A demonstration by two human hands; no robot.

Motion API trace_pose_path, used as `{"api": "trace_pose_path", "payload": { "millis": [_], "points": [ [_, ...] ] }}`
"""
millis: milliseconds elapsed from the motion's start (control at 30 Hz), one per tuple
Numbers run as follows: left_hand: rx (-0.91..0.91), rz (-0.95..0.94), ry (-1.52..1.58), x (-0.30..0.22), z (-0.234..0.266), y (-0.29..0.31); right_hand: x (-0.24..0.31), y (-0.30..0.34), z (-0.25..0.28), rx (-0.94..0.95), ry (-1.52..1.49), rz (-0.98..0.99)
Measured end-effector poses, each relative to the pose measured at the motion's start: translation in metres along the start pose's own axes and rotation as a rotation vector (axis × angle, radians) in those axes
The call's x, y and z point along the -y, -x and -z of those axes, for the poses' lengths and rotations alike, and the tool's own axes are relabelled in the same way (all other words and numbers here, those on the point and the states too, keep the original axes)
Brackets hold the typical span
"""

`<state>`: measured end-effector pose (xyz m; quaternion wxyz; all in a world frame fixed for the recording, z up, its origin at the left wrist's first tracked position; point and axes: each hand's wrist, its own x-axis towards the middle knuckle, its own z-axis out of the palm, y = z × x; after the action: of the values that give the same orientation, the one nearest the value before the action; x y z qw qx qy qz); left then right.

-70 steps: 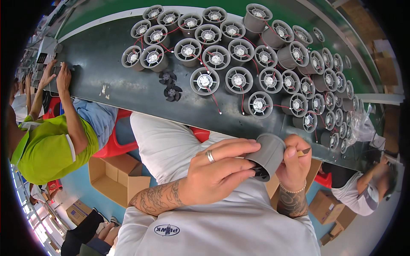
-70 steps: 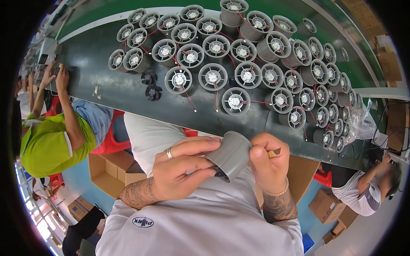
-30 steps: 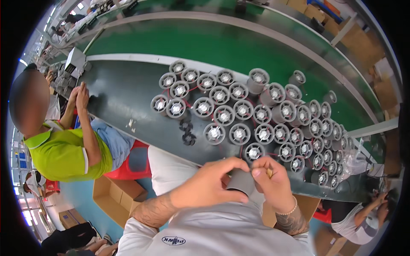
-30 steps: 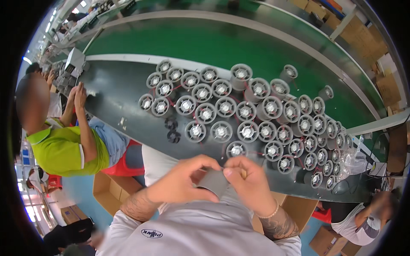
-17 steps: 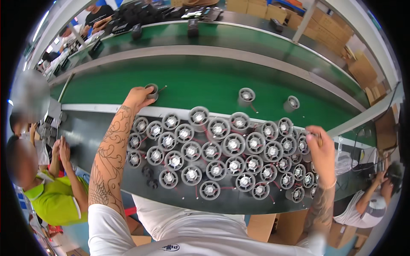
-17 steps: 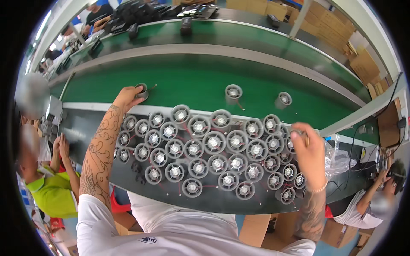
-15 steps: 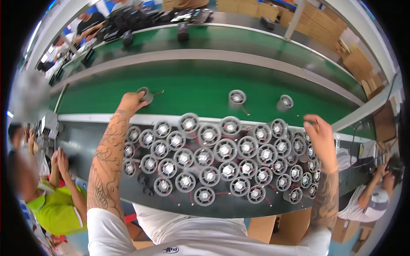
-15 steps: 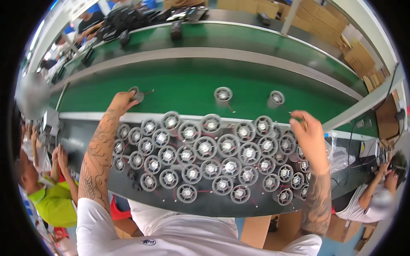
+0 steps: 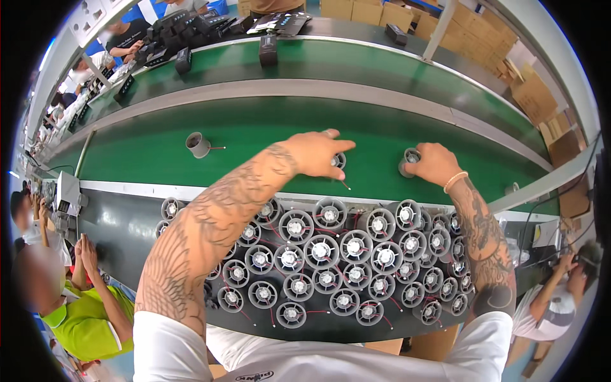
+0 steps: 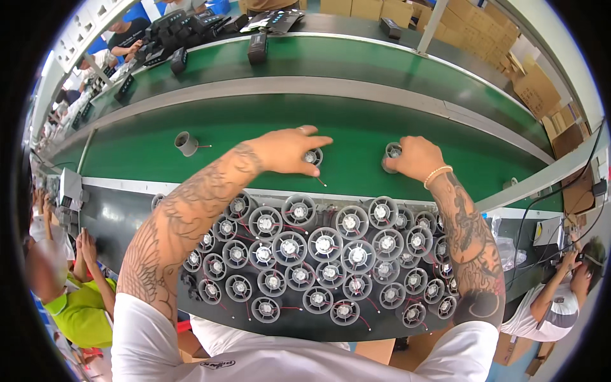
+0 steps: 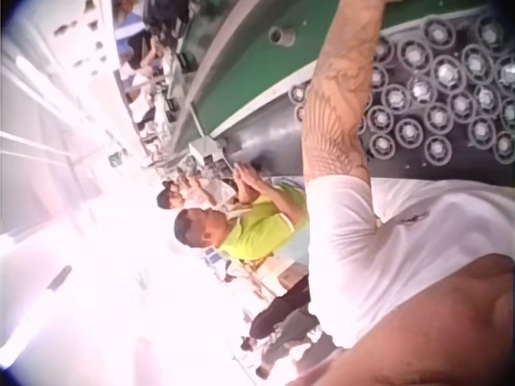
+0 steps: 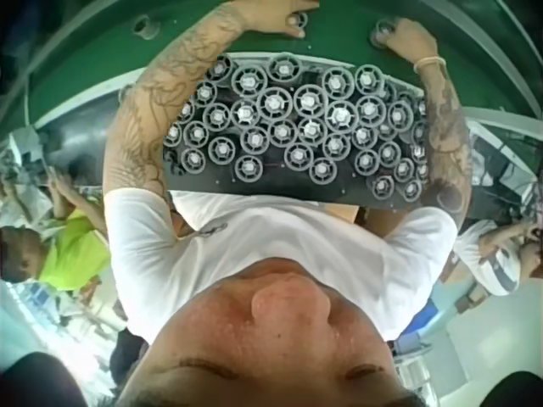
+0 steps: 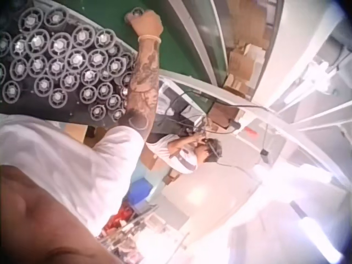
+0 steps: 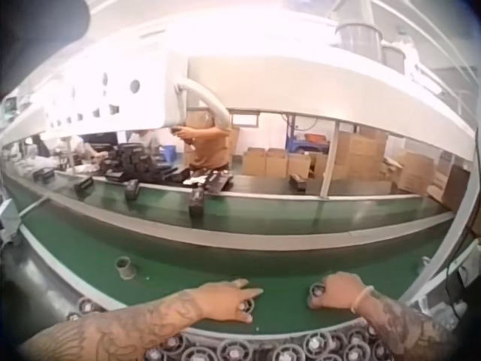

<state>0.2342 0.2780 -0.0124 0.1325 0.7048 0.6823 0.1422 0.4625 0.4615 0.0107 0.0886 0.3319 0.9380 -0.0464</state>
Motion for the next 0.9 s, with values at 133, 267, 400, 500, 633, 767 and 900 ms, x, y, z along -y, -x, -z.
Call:
{"api": "trace_pose_path", "payload": {
  "millis": [133, 267, 400, 500, 633, 767, 900],
  "points": [
    [0.194, 0.115, -0.208, -0.001, -0.013, -0.016, -0.003, 0.020, 0.019, -0.169, -0.215, 0.004],
    [-0.269, 0.246, -0.113, 0.022, 0.033, 0.012, 0.004, 0.066, 0.044, -0.204, -0.601, -0.002],
    [-0.640, 0.381, 0.020, 0.016, 0.109, 0.121, 0.005, 0.137, 0.043, -0.222, -0.739, -0.001],
    [-0.828, 0.440, -0.111, 0.018, 0.125, 0.228, 0.040, 0.223, 0.028, -0.399, -0.635, 0.166],
    [-0.881, 0.968, -0.056, 0.017, 0.074, 0.360, 0.099, 0.265, 0.051, 0.225, -0.627, 0.540],
    [-0.745, 1.089, -0.355, 0.008, -0.007, 0.455, 0.157, 0.276, -0.029, 0.434, -0.592, 0.510],
    [-0.884, 1.103, -0.087, 0.011, -0.051, 0.469, 0.209, 0.282, -0.078, 0.306, -0.424, 0.484]
  ]
}}
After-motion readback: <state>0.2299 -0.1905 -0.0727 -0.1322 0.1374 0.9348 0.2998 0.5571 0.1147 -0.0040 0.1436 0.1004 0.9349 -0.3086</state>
